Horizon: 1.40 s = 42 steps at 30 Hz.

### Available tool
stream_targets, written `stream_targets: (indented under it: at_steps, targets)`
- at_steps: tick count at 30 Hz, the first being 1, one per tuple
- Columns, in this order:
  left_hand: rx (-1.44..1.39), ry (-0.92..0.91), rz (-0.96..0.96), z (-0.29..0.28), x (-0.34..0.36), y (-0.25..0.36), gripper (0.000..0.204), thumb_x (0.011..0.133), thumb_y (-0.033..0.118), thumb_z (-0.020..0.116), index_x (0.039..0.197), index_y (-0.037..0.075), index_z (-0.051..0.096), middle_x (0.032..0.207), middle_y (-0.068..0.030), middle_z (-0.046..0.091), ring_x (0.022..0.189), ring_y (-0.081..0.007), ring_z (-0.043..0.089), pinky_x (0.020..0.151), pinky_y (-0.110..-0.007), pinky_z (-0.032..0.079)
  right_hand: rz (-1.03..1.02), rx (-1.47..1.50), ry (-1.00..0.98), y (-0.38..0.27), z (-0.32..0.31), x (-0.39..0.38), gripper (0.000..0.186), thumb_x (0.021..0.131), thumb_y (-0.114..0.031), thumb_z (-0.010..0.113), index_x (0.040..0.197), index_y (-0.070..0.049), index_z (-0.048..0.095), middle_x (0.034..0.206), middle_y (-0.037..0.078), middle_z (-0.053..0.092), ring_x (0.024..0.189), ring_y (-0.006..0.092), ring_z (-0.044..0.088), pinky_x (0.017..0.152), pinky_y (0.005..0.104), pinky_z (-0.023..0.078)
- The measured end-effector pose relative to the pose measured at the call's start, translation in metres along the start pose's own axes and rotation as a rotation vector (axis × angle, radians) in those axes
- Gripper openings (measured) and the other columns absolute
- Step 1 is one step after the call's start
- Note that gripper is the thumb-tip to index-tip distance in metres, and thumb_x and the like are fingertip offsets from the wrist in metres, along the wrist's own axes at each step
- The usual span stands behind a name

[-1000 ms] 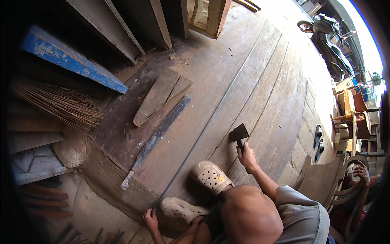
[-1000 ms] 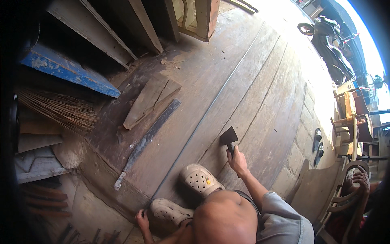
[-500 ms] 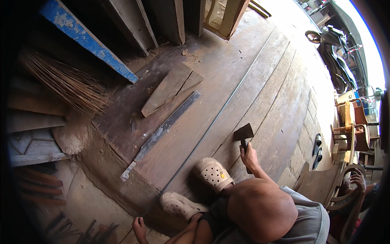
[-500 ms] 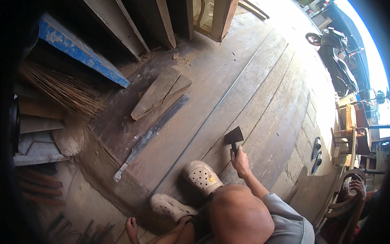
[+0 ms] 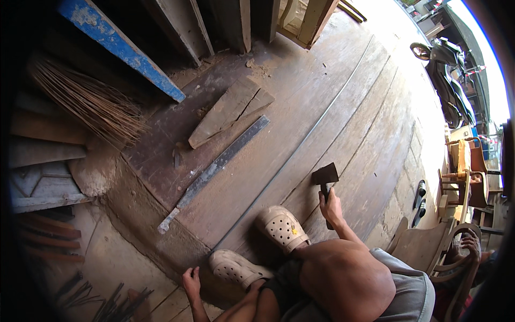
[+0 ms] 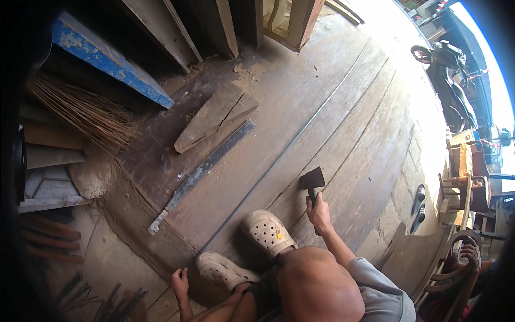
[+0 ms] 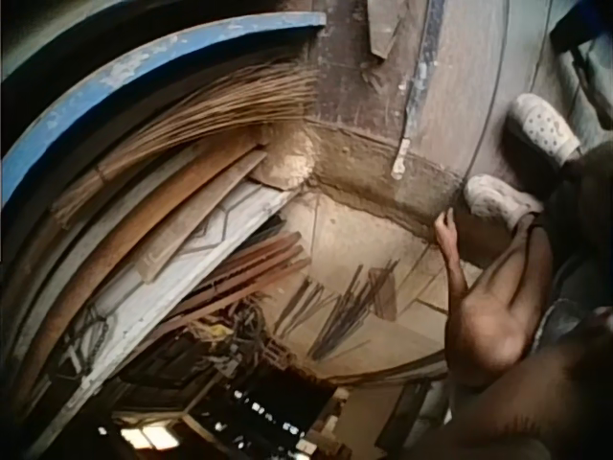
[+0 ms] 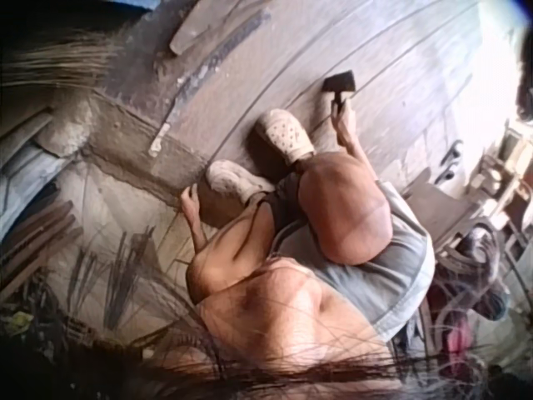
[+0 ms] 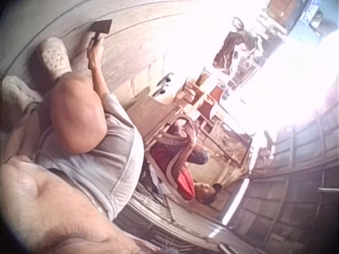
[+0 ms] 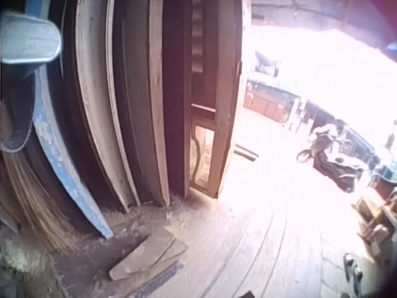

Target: The person is sharpening or flattening the ends of metal rods using a hand-held striking tool. They place the tip of a metal rod on a hard surface and strike it several times with the tool before setting it aside.

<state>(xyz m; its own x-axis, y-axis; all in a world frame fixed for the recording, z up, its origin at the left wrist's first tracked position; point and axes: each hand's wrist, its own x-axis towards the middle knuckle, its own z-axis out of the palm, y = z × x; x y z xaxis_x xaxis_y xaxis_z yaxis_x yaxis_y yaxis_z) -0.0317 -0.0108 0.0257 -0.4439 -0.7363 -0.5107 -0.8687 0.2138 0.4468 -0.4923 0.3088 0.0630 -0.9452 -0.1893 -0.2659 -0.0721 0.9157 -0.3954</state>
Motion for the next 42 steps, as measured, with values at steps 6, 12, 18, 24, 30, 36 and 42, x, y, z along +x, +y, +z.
stream_targets:
  at_steps: [6, 12, 18, 24, 30, 36, 42]
  targets:
    - [-0.021, 0.235, 0.063, 0.031, -0.019, -0.013, 0.023, 0.089, 0.018, 0.066, 0.087, -0.005, 0.064, 0.08, -0.0236, 0.062, 0.076, -0.0428, 0.058, 0.069, -0.046, 0.044, -0.013, -0.008, 0.022, -0.006, 0.0, 0.003, 0.03, 0.095, -0.027, 0.058, 0.098, 0.001, 0.048, 0.073, 0.035, 0.06, 0.074, 0.054, 0.059, 0.06, 0.0573, 0.045]
    - [-0.065, 0.258, 0.097, 0.022, -0.016, 0.007, 0.019, 0.087, 0.013, 0.066, 0.082, -0.005, 0.062, 0.078, -0.0216, 0.06, 0.074, -0.0417, 0.057, 0.067, -0.045, 0.044, -0.072, 0.062, 0.193, -0.061, -0.038, 0.055, 0.027, 0.097, -0.027, 0.057, 0.099, 0.0, 0.052, 0.073, 0.029, 0.061, 0.069, 0.0498, 0.06, 0.057, 0.0512, 0.044]
    - [-0.031, 0.199, 0.014, 0.026, -0.016, -0.012, 0.024, 0.087, 0.02, 0.066, 0.085, -0.003, 0.063, 0.082, -0.0223, 0.061, 0.079, -0.0435, 0.057, 0.071, -0.047, 0.044, -0.303, 0.157, 0.607, -0.076, -0.03, 0.129, 0.026, 0.099, -0.023, 0.054, 0.113, -0.002, 0.052, 0.067, 0.02, 0.062, 0.056, 0.0383, 0.06, 0.053, 0.047, 0.044]
    - [-0.022, 0.073, -0.101, 0.016, -0.014, -0.009, 0.029, 0.088, 0.026, 0.066, 0.087, -0.003, 0.063, 0.087, -0.0239, 0.063, 0.084, -0.0443, 0.056, 0.074, -0.049, 0.043, -0.161, -0.018, 0.091, -0.047, -0.013, 0.125, 0.03, 0.098, -0.03, 0.054, 0.101, -0.002, 0.045, 0.079, 0.033, 0.063, 0.075, 0.0526, 0.061, 0.063, 0.0574, 0.046]
    - [-0.066, -0.036, -0.033, 0.001, -0.011, 0.003, 0.023, 0.086, 0.021, 0.067, 0.093, 0.0, 0.062, 0.088, -0.0237, 0.063, 0.09, -0.0445, 0.057, 0.079, -0.049, 0.045, -0.012, 0.017, 0.116, -0.031, -0.028, 0.055, 0.03, 0.097, -0.029, 0.057, 0.093, 0.0, 0.05, 0.074, 0.03, 0.061, 0.072, 0.0512, 0.06, 0.058, 0.0533, 0.044]
    - [-0.019, 0.115, 0.199, 0.016, -0.014, 0.0, 0.015, 0.082, 0.005, 0.065, 0.096, 0.001, 0.062, 0.096, -0.0202, 0.064, 0.09, -0.0426, 0.06, 0.078, -0.048, 0.047, 0.069, -0.022, 0.002, -0.001, -0.002, 0.008, 0.03, 0.096, -0.028, 0.057, 0.101, -0.001, 0.046, 0.077, 0.036, 0.06, 0.077, 0.0557, 0.058, 0.063, 0.0595, 0.045]
    - [-0.063, 0.017, 0.297, 0.015, -0.001, -0.008, 0.01, 0.085, 0.006, 0.063, 0.091, -0.003, 0.063, 0.089, -0.021, 0.065, 0.082, -0.0429, 0.061, 0.071, -0.047, 0.048, 0.071, -0.005, -0.027, -0.005, -0.014, 0.011, 0.032, 0.096, -0.03, 0.056, 0.101, 0.0, 0.045, 0.078, 0.037, 0.059, 0.079, 0.0562, 0.057, 0.064, 0.0591, 0.045]
